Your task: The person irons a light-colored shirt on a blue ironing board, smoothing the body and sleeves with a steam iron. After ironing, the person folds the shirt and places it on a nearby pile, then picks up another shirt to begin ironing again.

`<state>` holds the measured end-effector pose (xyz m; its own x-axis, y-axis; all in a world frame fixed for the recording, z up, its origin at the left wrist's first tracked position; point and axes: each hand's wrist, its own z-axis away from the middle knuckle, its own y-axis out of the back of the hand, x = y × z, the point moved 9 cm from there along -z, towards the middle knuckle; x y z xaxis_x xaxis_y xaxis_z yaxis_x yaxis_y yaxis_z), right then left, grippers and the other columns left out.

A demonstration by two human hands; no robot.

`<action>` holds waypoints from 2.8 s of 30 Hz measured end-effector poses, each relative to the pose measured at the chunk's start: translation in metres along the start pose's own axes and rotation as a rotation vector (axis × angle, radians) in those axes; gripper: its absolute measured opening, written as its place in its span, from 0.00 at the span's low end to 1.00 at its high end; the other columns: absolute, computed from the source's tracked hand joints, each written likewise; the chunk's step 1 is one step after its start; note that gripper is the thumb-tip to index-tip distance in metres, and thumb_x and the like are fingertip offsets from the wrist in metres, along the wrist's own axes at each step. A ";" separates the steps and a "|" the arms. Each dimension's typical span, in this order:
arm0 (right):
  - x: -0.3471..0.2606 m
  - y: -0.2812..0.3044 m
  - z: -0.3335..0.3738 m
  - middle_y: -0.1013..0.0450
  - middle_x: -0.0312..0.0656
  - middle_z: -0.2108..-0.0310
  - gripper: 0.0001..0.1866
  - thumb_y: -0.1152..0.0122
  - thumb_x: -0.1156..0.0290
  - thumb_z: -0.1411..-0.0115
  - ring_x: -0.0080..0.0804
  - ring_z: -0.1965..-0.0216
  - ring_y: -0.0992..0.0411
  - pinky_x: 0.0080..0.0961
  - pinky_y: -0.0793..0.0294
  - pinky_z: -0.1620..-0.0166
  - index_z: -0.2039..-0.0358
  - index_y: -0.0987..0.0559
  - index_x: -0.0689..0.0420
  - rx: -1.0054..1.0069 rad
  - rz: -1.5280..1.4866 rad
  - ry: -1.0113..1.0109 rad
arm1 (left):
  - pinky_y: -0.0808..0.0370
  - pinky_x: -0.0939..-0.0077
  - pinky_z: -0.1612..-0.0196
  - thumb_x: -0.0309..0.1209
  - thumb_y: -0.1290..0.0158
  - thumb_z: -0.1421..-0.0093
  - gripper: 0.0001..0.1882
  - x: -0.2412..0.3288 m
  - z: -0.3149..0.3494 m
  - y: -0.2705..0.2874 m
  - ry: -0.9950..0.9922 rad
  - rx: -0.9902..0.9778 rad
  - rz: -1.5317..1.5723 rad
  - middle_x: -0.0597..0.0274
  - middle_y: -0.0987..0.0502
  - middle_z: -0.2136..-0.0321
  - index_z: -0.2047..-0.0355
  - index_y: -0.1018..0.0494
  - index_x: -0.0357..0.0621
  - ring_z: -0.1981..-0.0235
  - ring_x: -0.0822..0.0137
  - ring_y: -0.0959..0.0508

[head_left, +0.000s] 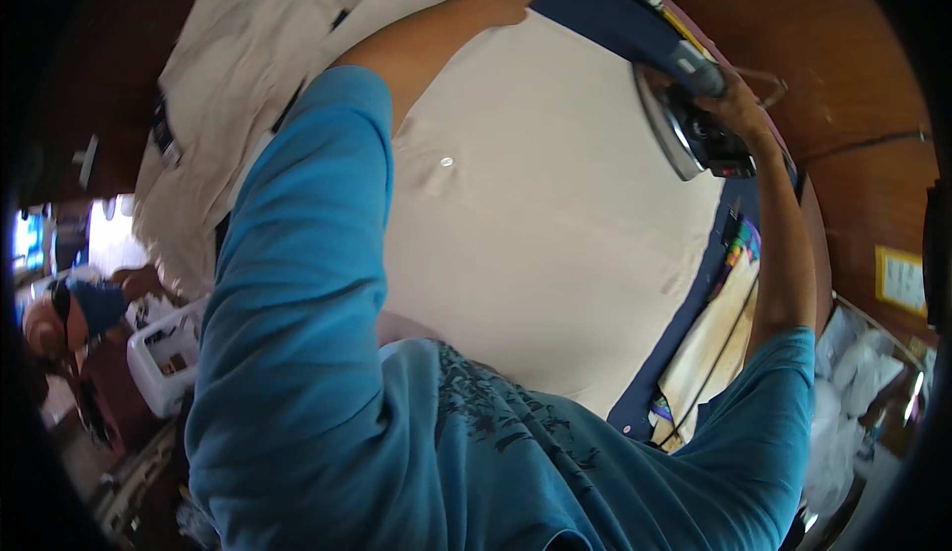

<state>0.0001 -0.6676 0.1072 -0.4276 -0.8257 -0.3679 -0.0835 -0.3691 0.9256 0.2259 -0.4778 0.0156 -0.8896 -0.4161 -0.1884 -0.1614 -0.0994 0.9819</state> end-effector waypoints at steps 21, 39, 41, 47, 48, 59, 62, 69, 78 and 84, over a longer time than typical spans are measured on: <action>-0.210 -0.050 0.018 0.28 0.62 0.66 0.39 0.44 0.44 0.51 0.48 0.61 0.26 0.33 0.30 0.56 0.56 0.29 0.73 -0.079 -0.008 0.284 | 0.40 0.63 0.48 0.36 0.49 0.46 0.16 -0.113 0.433 0.001 0.919 0.393 0.239 0.68 0.29 0.54 0.55 0.30 0.51 0.51 0.64 0.31; -0.419 -0.167 -0.024 0.25 0.50 0.69 0.34 0.47 0.40 0.50 0.43 0.67 0.26 0.31 0.29 0.59 0.59 0.25 0.61 -0.314 0.274 0.741 | 0.39 0.66 0.51 0.36 0.48 0.51 0.14 0.145 0.282 0.036 0.124 0.391 0.563 0.73 0.31 0.57 0.62 0.28 0.55 0.54 0.70 0.33; -0.416 -0.164 -0.021 0.25 0.51 0.66 0.33 0.47 0.40 0.51 0.45 0.63 0.27 0.32 0.30 0.56 0.59 0.24 0.59 -0.351 0.194 0.751 | 0.40 0.66 0.51 0.36 0.48 0.50 0.11 0.144 0.282 0.034 0.141 0.406 0.571 0.73 0.31 0.57 0.64 0.28 0.54 0.53 0.71 0.34; -0.416 -0.165 -0.010 0.25 0.51 0.65 0.32 0.49 0.40 0.51 0.45 0.63 0.26 0.32 0.29 0.57 0.60 0.23 0.57 -0.342 0.257 0.701 | 0.41 0.65 0.50 0.32 0.53 0.45 0.09 0.145 0.282 0.036 0.137 0.381 0.463 0.71 0.29 0.58 0.64 0.28 0.53 0.50 0.70 0.34; -0.414 -0.164 -0.013 0.25 0.51 0.65 0.32 0.49 0.40 0.51 0.44 0.64 0.26 0.32 0.29 0.58 0.60 0.23 0.57 -0.349 0.262 0.669 | 0.41 0.65 0.49 0.33 0.55 0.44 0.10 0.146 0.282 0.037 0.135 0.369 0.459 0.71 0.29 0.58 0.61 0.29 0.53 0.49 0.70 0.34; -0.380 -0.160 0.002 0.25 0.50 0.74 0.34 0.45 0.39 0.51 0.40 0.73 0.24 0.29 0.25 0.65 0.58 0.24 0.59 -0.375 0.252 0.688 | 0.44 0.63 0.44 0.31 0.55 0.44 0.08 0.156 0.286 0.020 0.231 0.462 0.715 0.65 0.26 0.57 0.64 0.31 0.49 0.49 0.70 0.31; -0.370 -0.158 0.006 0.25 0.48 0.77 0.32 0.45 0.40 0.51 0.39 0.74 0.25 0.30 0.25 0.66 0.61 0.24 0.58 -0.376 0.284 0.735 | 0.45 0.63 0.44 0.31 0.54 0.44 0.06 0.158 0.286 0.020 0.222 0.456 0.717 0.66 0.27 0.56 0.65 0.32 0.50 0.48 0.70 0.31; -0.357 -0.150 0.015 0.27 0.47 0.81 0.30 0.45 0.41 0.51 0.39 0.77 0.26 0.30 0.26 0.68 0.64 0.24 0.58 -0.423 0.312 0.789 | 0.45 0.63 0.44 0.30 0.53 0.44 0.05 0.158 0.287 0.020 0.229 0.462 0.707 0.66 0.27 0.56 0.67 0.32 0.50 0.48 0.71 0.31; -0.344 -0.145 0.022 0.27 0.47 0.81 0.27 0.43 0.44 0.51 0.39 0.77 0.26 0.32 0.26 0.68 0.65 0.25 0.58 -0.453 0.318 0.868 | 0.45 0.62 0.44 0.30 0.52 0.45 0.05 0.157 0.287 0.020 0.226 0.476 0.732 0.65 0.27 0.56 0.67 0.32 0.49 0.49 0.70 0.31; -0.335 -0.143 0.025 0.27 0.47 0.82 0.27 0.43 0.44 0.52 0.40 0.78 0.26 0.32 0.27 0.69 0.66 0.25 0.58 -0.472 0.287 0.878 | 0.44 0.62 0.44 0.30 0.52 0.45 0.05 0.156 0.288 0.020 0.219 0.470 0.755 0.65 0.27 0.55 0.67 0.32 0.49 0.49 0.70 0.31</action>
<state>0.1326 -0.3276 0.1006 0.4468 -0.8592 -0.2495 0.3597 -0.0828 0.9294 -0.0391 -0.2846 0.0121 -0.7361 -0.3877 0.5548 0.2304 0.6272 0.7440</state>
